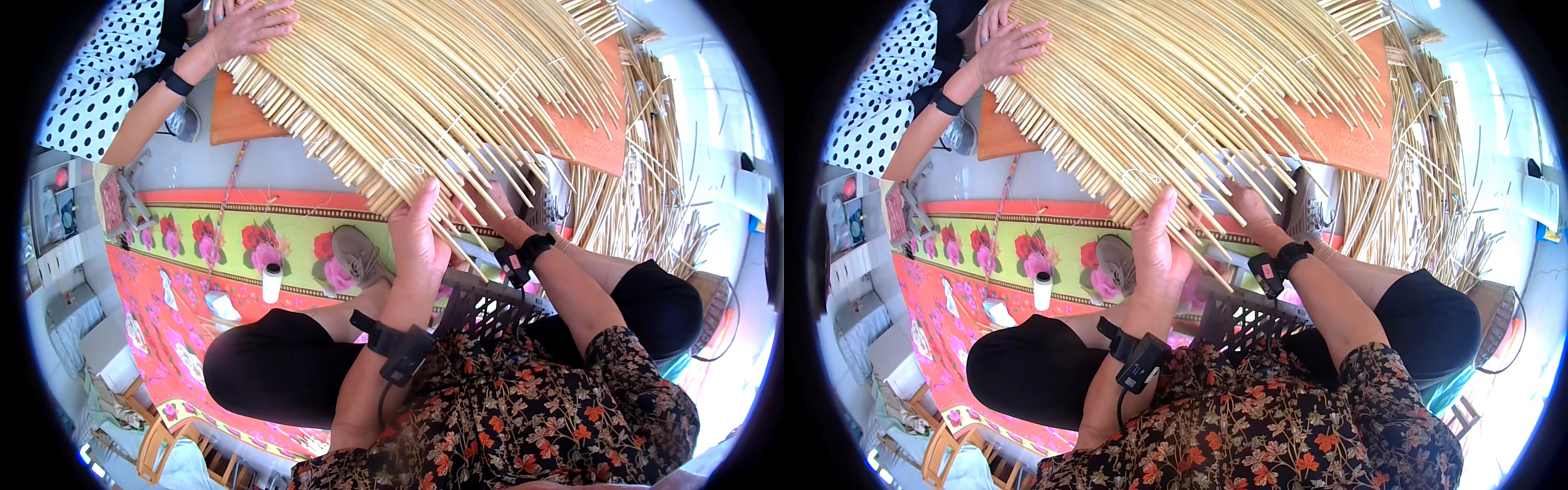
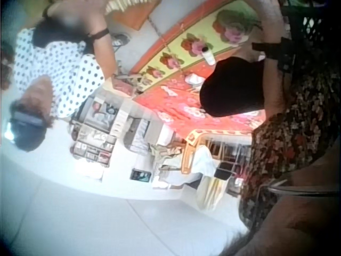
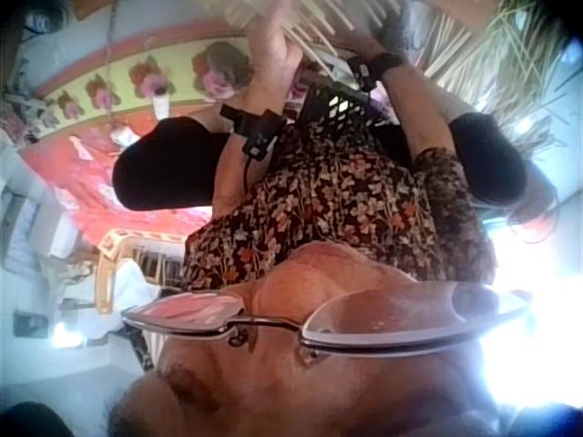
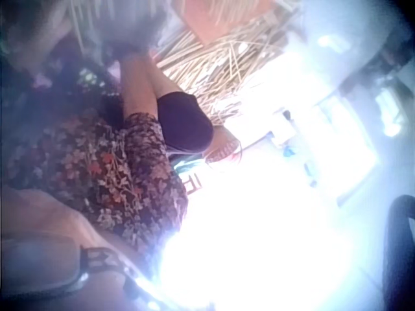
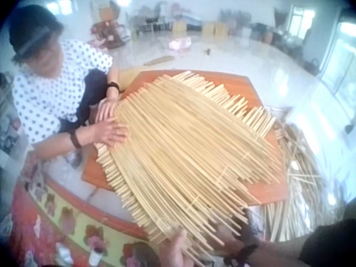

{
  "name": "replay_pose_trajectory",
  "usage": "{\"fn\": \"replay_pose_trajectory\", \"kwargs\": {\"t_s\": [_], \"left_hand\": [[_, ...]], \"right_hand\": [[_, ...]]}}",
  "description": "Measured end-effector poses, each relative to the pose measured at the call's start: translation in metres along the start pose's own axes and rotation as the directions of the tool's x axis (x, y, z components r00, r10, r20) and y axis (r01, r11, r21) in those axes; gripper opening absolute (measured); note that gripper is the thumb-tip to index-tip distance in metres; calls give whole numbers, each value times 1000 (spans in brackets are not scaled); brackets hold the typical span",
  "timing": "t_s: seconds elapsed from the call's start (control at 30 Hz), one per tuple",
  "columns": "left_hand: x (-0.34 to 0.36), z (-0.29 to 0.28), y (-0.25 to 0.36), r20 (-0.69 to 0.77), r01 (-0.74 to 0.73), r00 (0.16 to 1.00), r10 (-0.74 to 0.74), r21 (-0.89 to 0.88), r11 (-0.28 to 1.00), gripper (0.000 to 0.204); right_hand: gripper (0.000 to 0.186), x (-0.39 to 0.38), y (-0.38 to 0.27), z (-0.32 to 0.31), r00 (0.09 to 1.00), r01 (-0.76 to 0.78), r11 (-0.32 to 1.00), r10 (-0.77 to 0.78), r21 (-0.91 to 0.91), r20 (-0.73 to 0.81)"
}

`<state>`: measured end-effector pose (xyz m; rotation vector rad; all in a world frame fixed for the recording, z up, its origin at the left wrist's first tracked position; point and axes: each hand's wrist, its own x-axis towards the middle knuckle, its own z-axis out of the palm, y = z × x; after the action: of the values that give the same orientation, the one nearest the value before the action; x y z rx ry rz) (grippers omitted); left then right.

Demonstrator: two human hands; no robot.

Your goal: The person weaves thin bamboo strips into a large mat using white thread to secure the structure. They repeatedly align the strips and tie them together while seated on the floor.

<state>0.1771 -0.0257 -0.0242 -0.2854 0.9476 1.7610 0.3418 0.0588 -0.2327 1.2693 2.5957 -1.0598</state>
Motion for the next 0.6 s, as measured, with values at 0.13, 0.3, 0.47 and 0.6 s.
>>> {"fn": "replay_pose_trajectory", "kwargs": {"t_s": [0.13,0.3,0.47,0.6], "left_hand": [[-2,-4,2,-28,-4,1000,4,-8,1000,29],[3,-4,-4,-49,-21,999,21,2,1000,28],[4,-12,-5,-42,-32,999,31,-18,999,27],[4,-9,-4,-50,-11,999,10,-14,1000,27]], "right_hand": [[46,-20,6,-18,981,-187,982,186,-18,-47],[37,12,-11,-14,983,-92,634,182,768,-33],[37,11,-64,-40,955,-241,-178,130,954,265],[37,9,-81,-51,948,-240,-399,102,885,303]]}}
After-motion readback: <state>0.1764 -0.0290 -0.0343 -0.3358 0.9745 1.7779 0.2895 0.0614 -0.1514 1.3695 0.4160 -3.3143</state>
